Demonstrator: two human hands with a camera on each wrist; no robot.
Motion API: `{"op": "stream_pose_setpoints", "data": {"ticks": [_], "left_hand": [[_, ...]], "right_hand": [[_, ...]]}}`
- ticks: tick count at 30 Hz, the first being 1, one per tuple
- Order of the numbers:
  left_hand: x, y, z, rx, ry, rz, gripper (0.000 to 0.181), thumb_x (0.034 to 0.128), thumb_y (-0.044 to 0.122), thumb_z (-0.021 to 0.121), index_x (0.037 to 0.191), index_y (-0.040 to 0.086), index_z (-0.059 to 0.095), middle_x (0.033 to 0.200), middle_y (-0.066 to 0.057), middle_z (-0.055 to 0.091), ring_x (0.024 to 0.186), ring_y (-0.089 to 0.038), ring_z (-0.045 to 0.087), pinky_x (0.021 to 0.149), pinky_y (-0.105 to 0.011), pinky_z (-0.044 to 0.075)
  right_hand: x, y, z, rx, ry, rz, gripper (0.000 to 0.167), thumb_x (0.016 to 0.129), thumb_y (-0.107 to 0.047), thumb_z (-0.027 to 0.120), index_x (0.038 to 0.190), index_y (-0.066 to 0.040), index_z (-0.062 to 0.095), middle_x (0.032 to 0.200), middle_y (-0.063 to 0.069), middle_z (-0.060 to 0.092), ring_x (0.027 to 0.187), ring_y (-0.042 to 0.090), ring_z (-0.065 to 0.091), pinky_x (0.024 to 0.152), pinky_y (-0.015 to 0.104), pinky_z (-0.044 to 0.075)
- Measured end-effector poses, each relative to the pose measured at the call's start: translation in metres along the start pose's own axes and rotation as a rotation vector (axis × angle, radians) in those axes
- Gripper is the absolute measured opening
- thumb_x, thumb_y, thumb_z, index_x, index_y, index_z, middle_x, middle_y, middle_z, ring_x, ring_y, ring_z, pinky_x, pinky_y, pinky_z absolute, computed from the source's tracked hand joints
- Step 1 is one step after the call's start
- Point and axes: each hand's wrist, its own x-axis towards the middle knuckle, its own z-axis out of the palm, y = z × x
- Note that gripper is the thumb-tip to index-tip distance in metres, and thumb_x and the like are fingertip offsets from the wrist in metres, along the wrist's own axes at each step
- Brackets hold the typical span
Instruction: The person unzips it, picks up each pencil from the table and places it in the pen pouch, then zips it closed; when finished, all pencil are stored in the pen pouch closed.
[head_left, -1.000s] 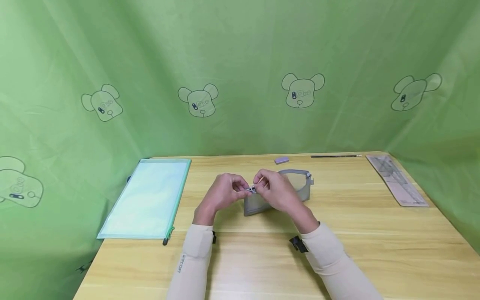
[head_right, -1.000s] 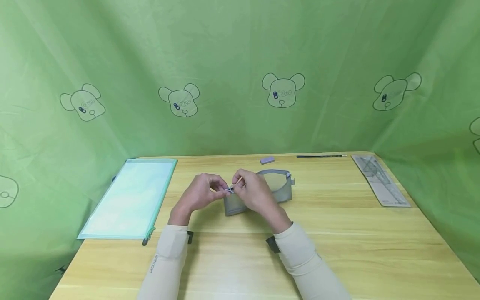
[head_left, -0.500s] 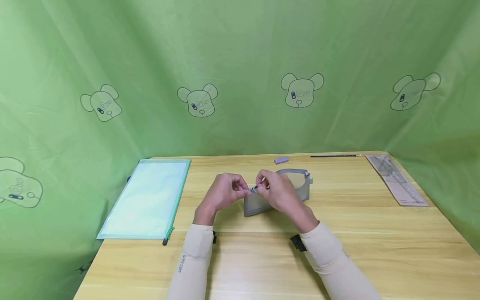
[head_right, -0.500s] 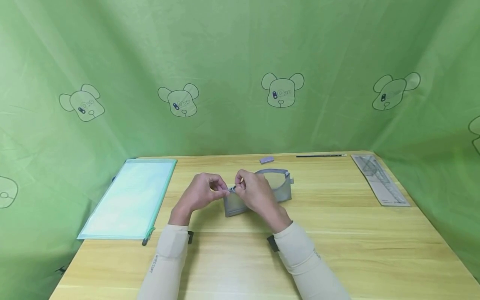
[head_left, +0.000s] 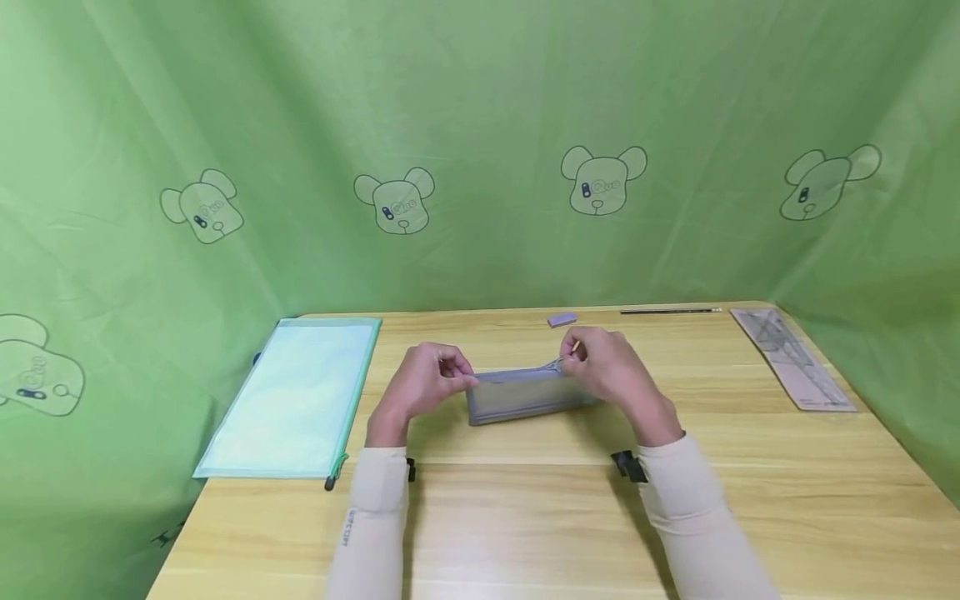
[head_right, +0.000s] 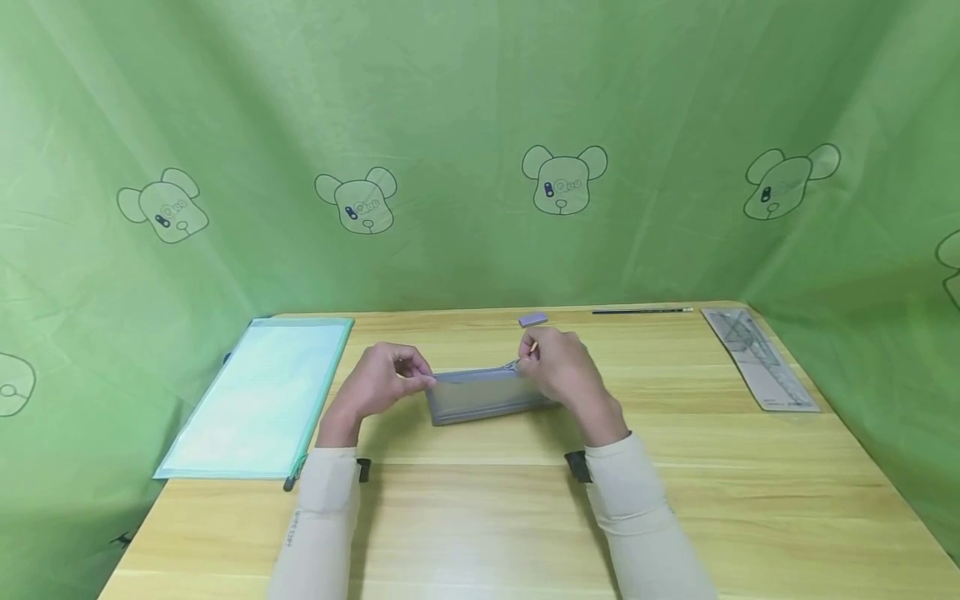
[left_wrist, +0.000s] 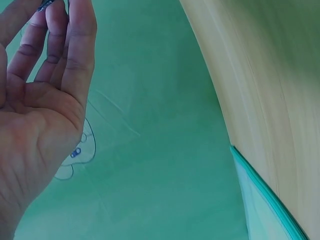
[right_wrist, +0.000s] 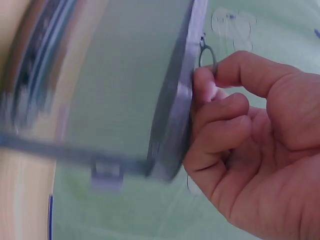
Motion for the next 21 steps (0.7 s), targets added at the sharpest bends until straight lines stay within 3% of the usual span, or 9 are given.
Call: {"op": "stream_pose_setpoints", "data": {"ticks": [8,14,21], "left_hand": [[-0.004,-0.004,-0.011,-0.010,-0.007,-0.045,0.005,0.0910,0.012,0.086,0.089,0.011,0.081,0.083,-0.002,0.075,0.078,-0.015,0.064,0.072,-0.028,0.055],[-0.005,-0.006,-0.015,-0.020,-0.024,-0.031,0.005,0.0909,0.011,0.086,0.090,0.011,0.082,0.084,-0.002,0.076,0.079,-0.014,0.065,0.076,-0.029,0.056],[-0.005,-0.005,-0.015,-0.018,-0.037,-0.028,0.004,0.0907,0.010,0.086,0.092,0.010,0.082,0.086,-0.003,0.077,0.080,-0.015,0.066,0.078,-0.031,0.057]], "right_hand": [[-0.007,0.026,-0.030,0.006,-0.026,0.024,0.004,0.095,-0.007,0.066,0.097,-0.006,0.069,0.094,0.012,0.070,0.083,0.024,0.062,0.068,0.032,0.049],[-0.010,0.048,-0.050,-0.027,-0.036,0.012,0.006,0.095,-0.007,0.065,0.096,-0.006,0.070,0.092,0.011,0.069,0.084,0.023,0.061,0.069,0.033,0.048],[-0.010,0.050,-0.052,-0.092,-0.061,-0.045,0.003,0.096,-0.008,0.064,0.096,-0.006,0.067,0.089,0.008,0.067,0.083,0.022,0.059,0.071,0.034,0.047]]}}
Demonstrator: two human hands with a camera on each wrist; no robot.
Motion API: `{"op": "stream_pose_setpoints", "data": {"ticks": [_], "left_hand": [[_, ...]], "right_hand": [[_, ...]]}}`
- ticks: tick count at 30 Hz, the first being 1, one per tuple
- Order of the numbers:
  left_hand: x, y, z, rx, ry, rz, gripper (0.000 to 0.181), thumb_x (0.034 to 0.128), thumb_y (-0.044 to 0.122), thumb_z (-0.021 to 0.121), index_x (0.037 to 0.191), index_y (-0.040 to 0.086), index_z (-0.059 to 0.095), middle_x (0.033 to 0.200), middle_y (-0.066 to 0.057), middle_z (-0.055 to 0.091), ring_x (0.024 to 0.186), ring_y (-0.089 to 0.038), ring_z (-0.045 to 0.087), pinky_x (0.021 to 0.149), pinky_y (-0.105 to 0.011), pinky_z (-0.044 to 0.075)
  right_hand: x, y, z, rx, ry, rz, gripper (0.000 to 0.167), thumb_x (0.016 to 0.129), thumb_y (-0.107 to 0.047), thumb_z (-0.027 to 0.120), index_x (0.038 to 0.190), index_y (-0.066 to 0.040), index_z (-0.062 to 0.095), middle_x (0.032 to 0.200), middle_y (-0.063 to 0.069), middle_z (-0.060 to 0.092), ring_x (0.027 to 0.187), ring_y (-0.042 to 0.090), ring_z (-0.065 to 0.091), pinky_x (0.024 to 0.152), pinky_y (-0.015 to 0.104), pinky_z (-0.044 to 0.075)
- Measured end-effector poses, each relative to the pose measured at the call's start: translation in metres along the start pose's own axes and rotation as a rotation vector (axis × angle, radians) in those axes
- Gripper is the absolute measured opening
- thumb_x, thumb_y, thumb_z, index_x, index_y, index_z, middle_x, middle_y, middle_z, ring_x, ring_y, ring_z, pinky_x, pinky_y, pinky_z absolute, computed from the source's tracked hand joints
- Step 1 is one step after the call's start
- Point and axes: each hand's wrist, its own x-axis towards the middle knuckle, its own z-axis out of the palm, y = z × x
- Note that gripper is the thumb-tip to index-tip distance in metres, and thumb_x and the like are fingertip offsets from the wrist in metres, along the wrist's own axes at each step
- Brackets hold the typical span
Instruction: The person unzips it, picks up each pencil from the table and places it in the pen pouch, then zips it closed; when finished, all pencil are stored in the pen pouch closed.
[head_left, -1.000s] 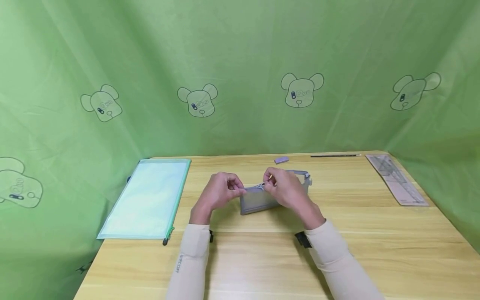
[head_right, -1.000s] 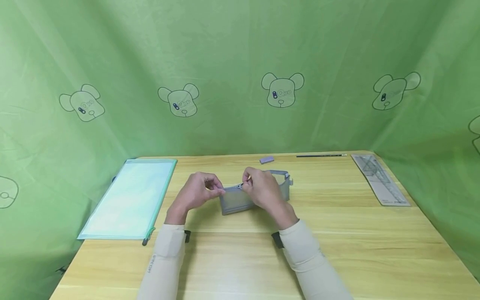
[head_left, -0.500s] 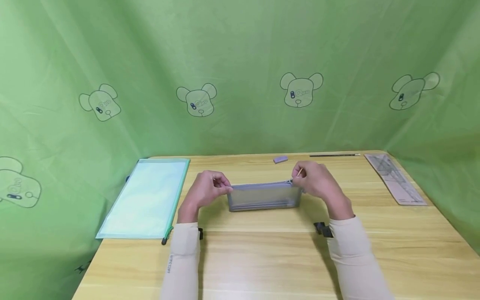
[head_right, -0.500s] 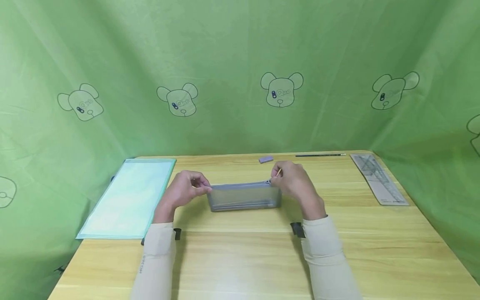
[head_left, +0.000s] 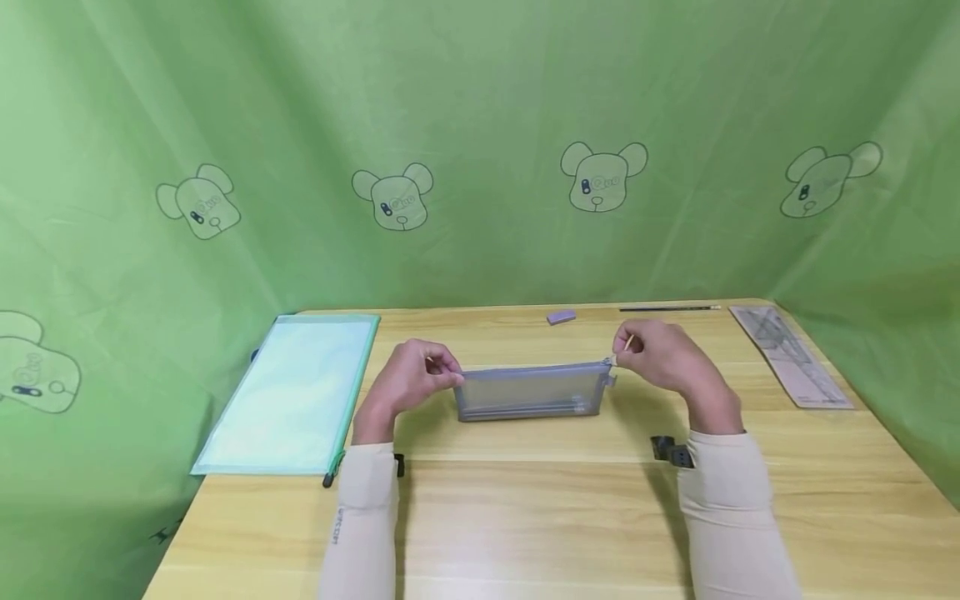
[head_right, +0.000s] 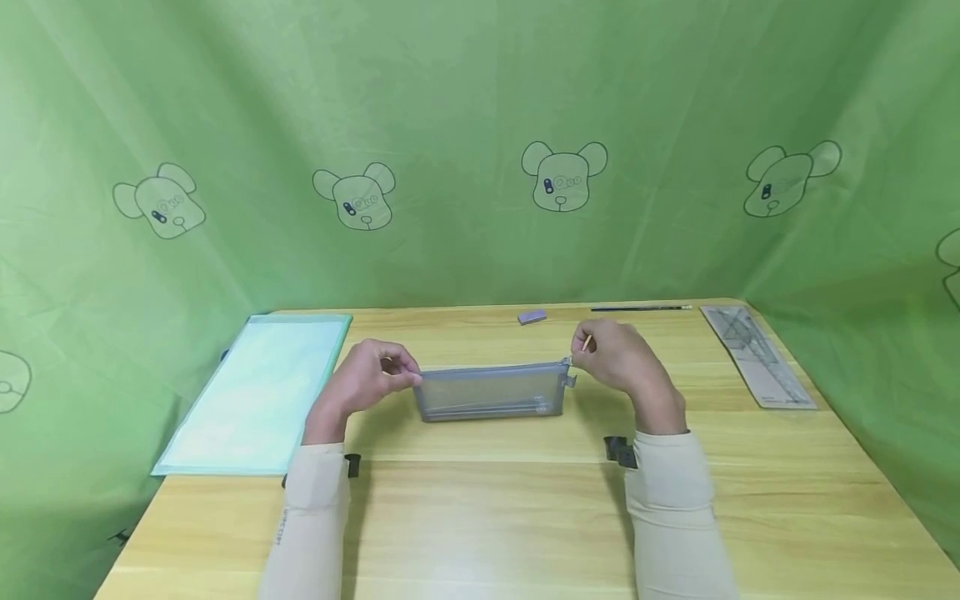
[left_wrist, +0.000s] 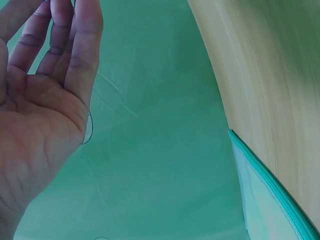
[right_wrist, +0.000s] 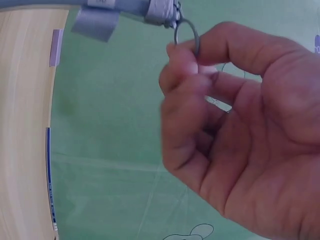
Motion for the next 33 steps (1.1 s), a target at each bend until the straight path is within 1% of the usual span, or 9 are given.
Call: {"op": "stream_pose_setpoints", "data": {"ticks": [4,8,11,14,17,20,24,28,33], "left_hand": [[-0.002,-0.002,-0.003,0.005,0.009,-0.009,0.004,0.0906,0.009,0.086,0.091,0.010,0.082,0.085,-0.004,0.076,0.079,-0.015,0.065,0.075,-0.029,0.055],[-0.003,-0.001,-0.004,0.000,0.005,-0.015,0.005,0.0902,0.009,0.086,0.092,0.010,0.082,0.084,-0.004,0.076,0.079,-0.015,0.065,0.075,-0.029,0.055],[-0.003,0.001,-0.002,-0.001,-0.001,-0.014,0.006,0.0895,0.010,0.087,0.093,0.009,0.082,0.085,-0.003,0.076,0.079,-0.015,0.065,0.076,-0.029,0.056],[-0.002,0.002,0.001,0.012,-0.005,-0.009,0.006,0.0902,0.011,0.086,0.094,0.010,0.082,0.086,-0.002,0.077,0.081,-0.014,0.066,0.078,-0.028,0.056],[0.000,0.003,0.004,0.022,-0.002,-0.004,0.009,0.0918,0.011,0.085,0.100,0.011,0.081,0.089,-0.002,0.076,0.085,-0.015,0.067,0.082,-0.030,0.057],[0.001,0.004,0.006,0.024,0.003,-0.004,0.013,0.0937,0.013,0.084,0.106,0.011,0.079,0.093,-0.002,0.076,0.090,-0.018,0.069,0.087,-0.033,0.058],[0.002,0.004,0.006,0.026,-0.003,-0.012,0.014,0.0962,0.015,0.081,0.109,0.010,0.078,0.096,-0.003,0.076,0.093,-0.022,0.070,0.088,-0.035,0.058],[0.002,0.003,0.003,0.037,-0.013,-0.021,0.012,0.0990,0.018,0.078,0.109,0.011,0.078,0.098,-0.003,0.076,0.094,-0.021,0.069,0.089,-0.035,0.058],[0.000,0.001,0.000,0.042,-0.022,-0.027,0.010,0.1018,0.020,0.075,0.109,0.013,0.078,0.102,-0.003,0.076,0.095,-0.019,0.068,0.090,-0.035,0.057]], "right_hand": [[0.001,-0.012,0.008,0.002,0.023,-0.072,0.008,0.101,-0.012,0.067,0.102,-0.005,0.069,0.102,0.014,0.072,0.097,0.031,0.067,0.087,0.048,0.056],[0.007,-0.032,0.025,-0.003,0.001,-0.178,0.025,0.100,-0.017,0.077,0.119,-0.002,0.071,0.123,0.018,0.075,0.121,0.041,0.068,0.108,0.061,0.053],[0.014,-0.046,0.041,-0.048,-0.042,-0.233,0.023,0.097,-0.016,0.080,0.115,-0.005,0.074,0.115,0.012,0.078,0.111,0.033,0.072,0.102,0.054,0.057],[0.018,-0.053,0.053,-0.084,-0.069,-0.229,0.006,0.097,-0.013,0.079,0.099,-0.010,0.074,0.094,0.003,0.074,0.087,0.020,0.066,0.080,0.041,0.056],[0.018,-0.052,0.053,-0.113,-0.090,-0.182,0.010,0.100,-0.011,0.075,0.091,-0.012,0.071,0.084,0.001,0.066,0.077,0.017,0.055,0.070,0.034,0.047],[0.012,-0.038,0.039,-0.128,-0.129,-0.093,0.005,0.101,-0.012,0.071,0.096,-0.010,0.071,0.086,0.005,0.067,0.077,0.019,0.057,0.068,0.033,0.047],[-0.003,-0.002,0.012,-0.106,-0.198,0.052,0.015,0.095,-0.012,0.067,0.108,-0.003,0.069,0.093,0.012,0.071,0.080,0.024,0.064,0.068,0.035,0.053],[-0.018,0.043,-0.008,-0.052,-0.261,0.172,0.026,0.087,-0.010,0.069,0.108,0.005,0.067,0.090,0.013,0.069,0.077,0.023,0.062,0.065,0.033,0.051],[-0.028,0.082,-0.016,0.061,-0.329,0.302,0.026,0.092,-0.008,0.071,0.109,0.011,0.066,0.091,0.014,0.065,0.080,0.022,0.061,0.067,0.034,0.054]]}}
